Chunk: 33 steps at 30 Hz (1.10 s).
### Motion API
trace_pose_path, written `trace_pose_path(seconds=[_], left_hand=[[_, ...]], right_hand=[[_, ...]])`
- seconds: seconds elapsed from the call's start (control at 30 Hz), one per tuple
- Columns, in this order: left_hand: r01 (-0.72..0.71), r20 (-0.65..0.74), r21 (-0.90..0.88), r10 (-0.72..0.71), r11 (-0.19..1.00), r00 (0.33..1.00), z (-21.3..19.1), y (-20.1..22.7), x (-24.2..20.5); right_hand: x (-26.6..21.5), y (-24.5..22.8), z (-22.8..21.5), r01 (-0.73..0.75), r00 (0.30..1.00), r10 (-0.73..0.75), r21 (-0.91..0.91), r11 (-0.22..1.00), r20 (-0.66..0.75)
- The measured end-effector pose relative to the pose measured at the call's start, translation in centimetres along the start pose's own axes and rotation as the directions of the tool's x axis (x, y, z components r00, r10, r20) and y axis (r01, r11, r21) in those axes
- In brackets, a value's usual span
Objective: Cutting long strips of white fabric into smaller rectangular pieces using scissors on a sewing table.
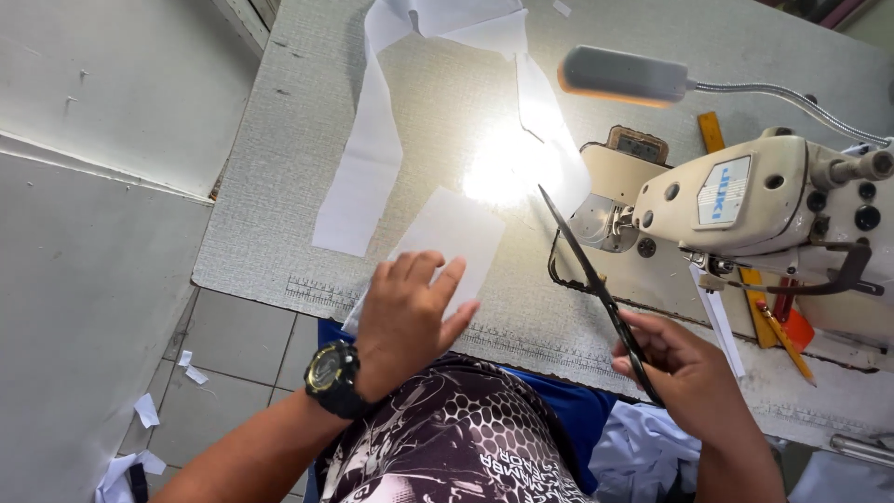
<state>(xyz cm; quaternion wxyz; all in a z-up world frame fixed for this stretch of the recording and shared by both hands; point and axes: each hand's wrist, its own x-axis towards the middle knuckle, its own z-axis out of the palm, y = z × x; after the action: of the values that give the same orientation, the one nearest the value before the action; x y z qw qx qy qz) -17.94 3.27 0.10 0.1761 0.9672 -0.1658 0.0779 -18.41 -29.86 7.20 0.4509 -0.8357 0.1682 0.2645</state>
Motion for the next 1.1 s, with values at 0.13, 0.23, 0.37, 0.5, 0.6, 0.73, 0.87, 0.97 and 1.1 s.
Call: trace_pose_path(seconds=[0.13,0.23,0.37,0.5,0.6,0.73,0.87,0.97,1.1], left_hand=[[-0.112,-0.021,0.0,0.112,0.994,0.994,-0.3,-0.1,0.4],[-0.23,0.046,-0.177,0.241,0.957,0.969,-0.4,-0.3,0.3],[-0.248,-0.071,-0.135,0.241,0.959,0.968,0.2,-0.3,0.0],[-0.099,-0.036,-0.038,0.098,0.994,0.995,1.2,-1.2,0.2],[-0.082,-0.004,0.035,0.082,0.996,0.997,1.3,-3.5,1.7],[-0.09,0.023,0.077,0.089,0.993,0.996,0.1,-4.7,3.2],[-0.118,-0.015,0.126,0.121,0.985,0.993,0.1,-4.8,3.6],[-0.125,-0.013,0.118,0.128,0.985,0.992,0.2,-4.6,3.7],[-0.135,-0.02,0.115,0.138,0.984,0.99,0.1,-4.3,3.5]], right_hand=[[-0.6,2.8,-0.1,0.113,0.993,-0.115,0.066,0.991,0.023],[-1.3,2.0,0.5,0.055,0.998,-0.055,0.012,0.998,0.028],[-1.4,2.7,1.2,-0.008,0.997,0.007,0.011,1.0,0.081],[-2.4,3.3,1.7,-0.018,0.994,0.023,-0.051,0.999,0.107],[-3.9,3.2,1.4,-0.095,0.985,0.107,-0.091,0.991,0.138],[-5.9,4.0,1.0,-0.294,0.948,0.292,-0.004,0.956,0.129],[-7.0,8.4,1.2,-0.312,0.926,0.263,0.155,0.937,0.273],[-7.4,9.5,3.0,-0.207,0.935,0.118,0.242,0.948,0.335],[-7.0,8.2,6.4,-0.142,0.967,0.079,0.255,0.957,0.242]])
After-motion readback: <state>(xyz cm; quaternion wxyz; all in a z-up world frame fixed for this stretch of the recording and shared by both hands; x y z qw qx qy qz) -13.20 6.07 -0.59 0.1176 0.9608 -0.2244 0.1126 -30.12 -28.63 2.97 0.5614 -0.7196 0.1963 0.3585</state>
